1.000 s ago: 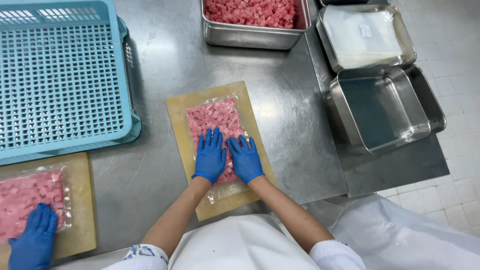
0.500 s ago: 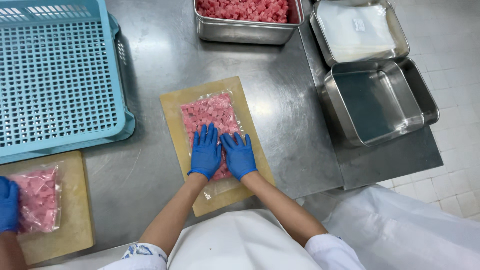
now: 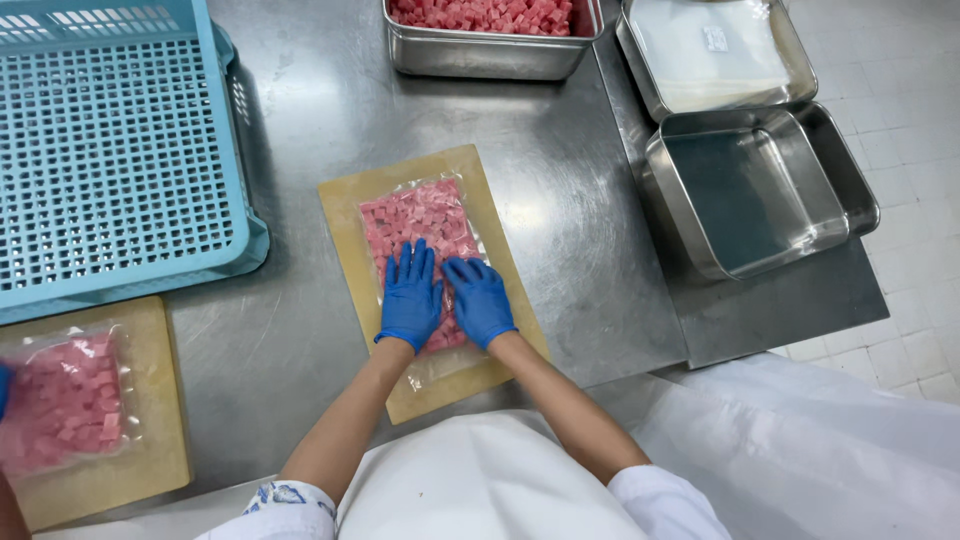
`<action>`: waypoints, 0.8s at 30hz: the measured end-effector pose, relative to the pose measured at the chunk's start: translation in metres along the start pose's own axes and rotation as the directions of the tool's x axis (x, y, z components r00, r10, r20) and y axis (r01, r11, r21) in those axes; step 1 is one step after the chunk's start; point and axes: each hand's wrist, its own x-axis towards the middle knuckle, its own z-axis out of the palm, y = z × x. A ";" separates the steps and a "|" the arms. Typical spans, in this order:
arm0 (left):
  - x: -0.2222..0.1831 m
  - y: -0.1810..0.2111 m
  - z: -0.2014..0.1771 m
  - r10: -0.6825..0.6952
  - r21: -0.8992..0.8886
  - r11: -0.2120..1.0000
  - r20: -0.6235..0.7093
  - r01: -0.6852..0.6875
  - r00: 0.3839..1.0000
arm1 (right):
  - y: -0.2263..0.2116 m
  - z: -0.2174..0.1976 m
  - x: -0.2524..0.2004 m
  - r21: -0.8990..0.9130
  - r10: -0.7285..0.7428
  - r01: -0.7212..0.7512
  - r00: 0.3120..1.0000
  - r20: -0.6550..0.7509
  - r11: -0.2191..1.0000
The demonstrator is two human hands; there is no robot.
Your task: The person, wearing blue gloves, spreads and flattens a bag of diced pink food items on a wooden board, pressing the air out and smoothing the contents to an even layer.
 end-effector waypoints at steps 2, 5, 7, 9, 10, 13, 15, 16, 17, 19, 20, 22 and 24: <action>-0.015 0.005 -0.009 -0.002 -0.007 1.000 0.011 0.002 1.000 | 0.002 -0.014 -0.018 0.125 -0.019 0.025 0.999 -0.049 0.992; -0.016 0.006 -0.010 0.061 -0.008 0.998 0.089 -0.061 0.994 | -0.001 -0.026 -0.030 0.096 -0.015 0.019 0.999 -0.052 0.995; -0.011 0.004 -0.008 0.050 0.000 0.999 0.092 -0.050 0.994 | -0.003 -0.013 -0.024 -0.022 0.033 -0.033 0.999 -0.012 0.999; -0.010 0.003 -0.004 0.044 -0.026 0.999 0.081 -0.042 0.996 | -0.007 -0.015 -0.020 -0.048 0.032 -0.032 0.999 0.003 0.998; -0.010 0.002 -0.003 0.041 -0.052 0.998 0.068 -0.037 0.997 | -0.010 -0.015 -0.019 -0.075 0.034 -0.033 0.999 0.014 0.997; -0.012 0.001 -0.007 0.061 -0.032 0.998 0.057 -0.059 0.997 | 0.002 -0.014 -0.022 -0.001 0.035 -0.035 0.999 0.028 0.999; -0.013 0.004 -0.008 0.053 -0.037 0.998 0.047 -0.051 0.998 | -0.005 -0.025 -0.026 -0.011 0.055 -0.055 0.998 0.035 0.998; -0.011 0.005 -0.009 0.051 -0.041 0.998 0.036 -0.049 0.998 | -0.007 -0.031 -0.025 -0.022 0.080 -0.080 0.996 0.038 0.997; -0.011 0.004 -0.008 0.048 -0.040 0.998 0.031 -0.047 0.998 | -0.010 -0.028 -0.022 -0.024 0.076 -0.075 0.996 0.035 0.997; -0.011 0.004 -0.004 0.044 -0.059 0.997 0.024 -0.042 0.999 | -0.016 -0.021 -0.018 -0.053 0.099 -0.097 0.995 0.031 0.994; -0.011 0.003 -0.007 0.044 -0.059 0.997 0.025 -0.042 0.999 | -0.019 -0.021 -0.016 -0.053 0.099 -0.098 0.995 0.032 0.994; -0.009 0.006 -0.009 0.054 -0.042 0.998 0.039 -0.052 0.998 | -0.020 -0.023 -0.014 -0.028 0.132 -0.131 0.991 0.035 0.991; -0.003 0.005 -0.010 0.066 -0.033 0.997 0.032 -0.065 0.997 | -0.010 -0.013 -0.009 -0.020 0.132 -0.131 0.991 0.025 0.991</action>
